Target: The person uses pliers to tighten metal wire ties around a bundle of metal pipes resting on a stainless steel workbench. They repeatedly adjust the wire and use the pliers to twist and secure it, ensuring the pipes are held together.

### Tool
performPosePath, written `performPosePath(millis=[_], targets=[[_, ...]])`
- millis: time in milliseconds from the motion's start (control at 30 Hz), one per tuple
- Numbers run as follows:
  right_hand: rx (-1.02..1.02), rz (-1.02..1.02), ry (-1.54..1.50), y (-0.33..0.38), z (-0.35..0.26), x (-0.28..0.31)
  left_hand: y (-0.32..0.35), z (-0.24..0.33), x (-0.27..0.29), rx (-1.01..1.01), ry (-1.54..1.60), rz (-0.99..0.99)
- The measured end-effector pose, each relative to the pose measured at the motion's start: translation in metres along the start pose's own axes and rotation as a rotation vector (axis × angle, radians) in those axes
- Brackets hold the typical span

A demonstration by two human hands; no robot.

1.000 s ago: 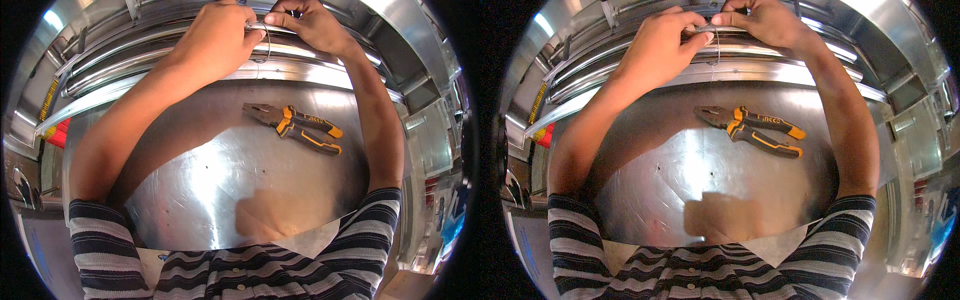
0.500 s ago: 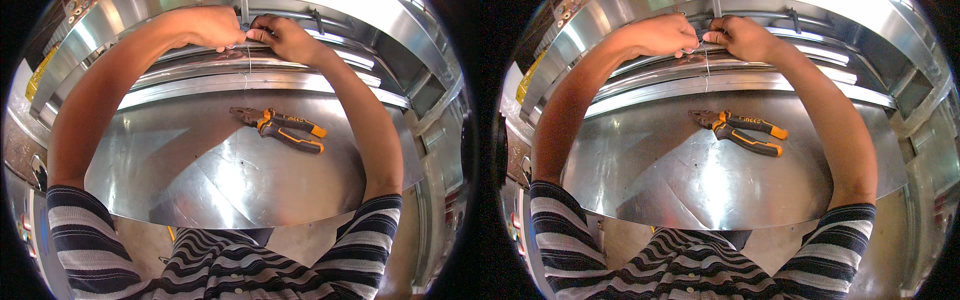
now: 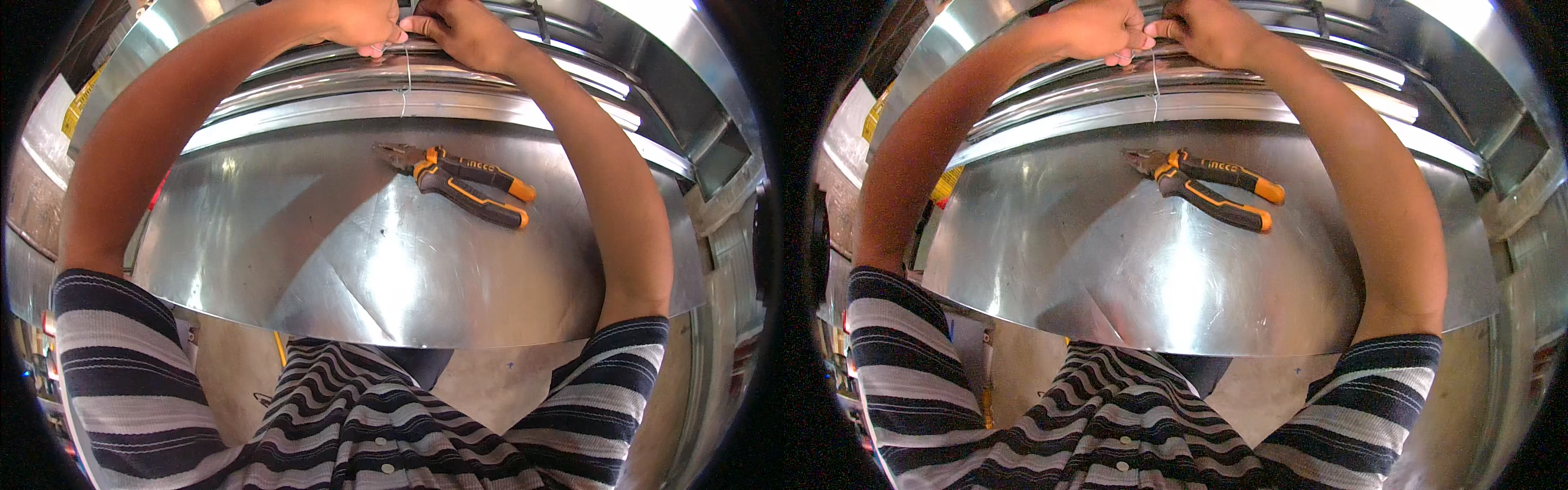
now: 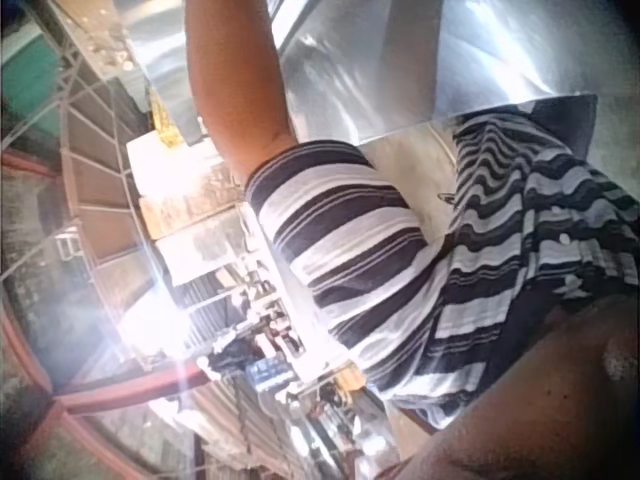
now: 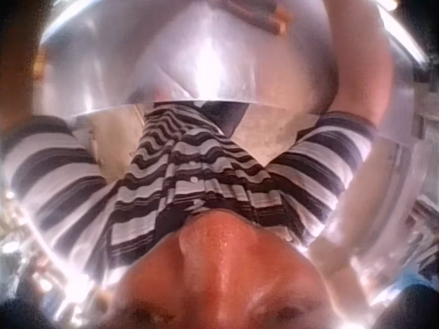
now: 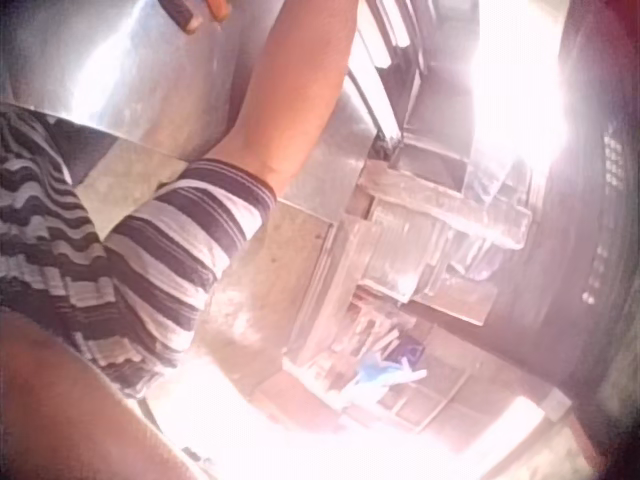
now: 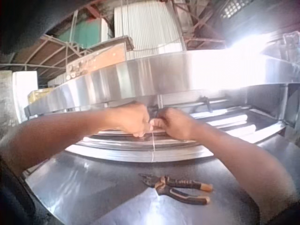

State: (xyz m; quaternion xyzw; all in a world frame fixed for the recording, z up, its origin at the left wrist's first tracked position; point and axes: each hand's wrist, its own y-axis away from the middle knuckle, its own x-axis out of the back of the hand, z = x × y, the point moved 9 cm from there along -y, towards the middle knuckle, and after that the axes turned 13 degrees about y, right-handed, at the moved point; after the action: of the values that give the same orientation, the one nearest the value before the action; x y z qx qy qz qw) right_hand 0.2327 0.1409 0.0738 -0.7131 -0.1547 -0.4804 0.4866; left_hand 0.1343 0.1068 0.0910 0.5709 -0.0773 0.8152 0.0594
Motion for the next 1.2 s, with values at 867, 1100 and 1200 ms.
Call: performPosePath(millis=[867, 1100, 1200], targets=[[-0.088, 0.018, -0.014, 0.008, -0.013, 0.013, -0.007, -0.069, -0.028, 0.397, 0.772, -0.019], [0.249, 0.093, 0.077, 0.027, -0.035, 0.007, -0.003, -0.057, -0.025, 0.276, 0.751, 0.003], [0.234, 0.189, 0.082, 0.020, -0.053, -0.001, -0.007, -0.061, -0.022, 0.158, 0.756, -0.067]])
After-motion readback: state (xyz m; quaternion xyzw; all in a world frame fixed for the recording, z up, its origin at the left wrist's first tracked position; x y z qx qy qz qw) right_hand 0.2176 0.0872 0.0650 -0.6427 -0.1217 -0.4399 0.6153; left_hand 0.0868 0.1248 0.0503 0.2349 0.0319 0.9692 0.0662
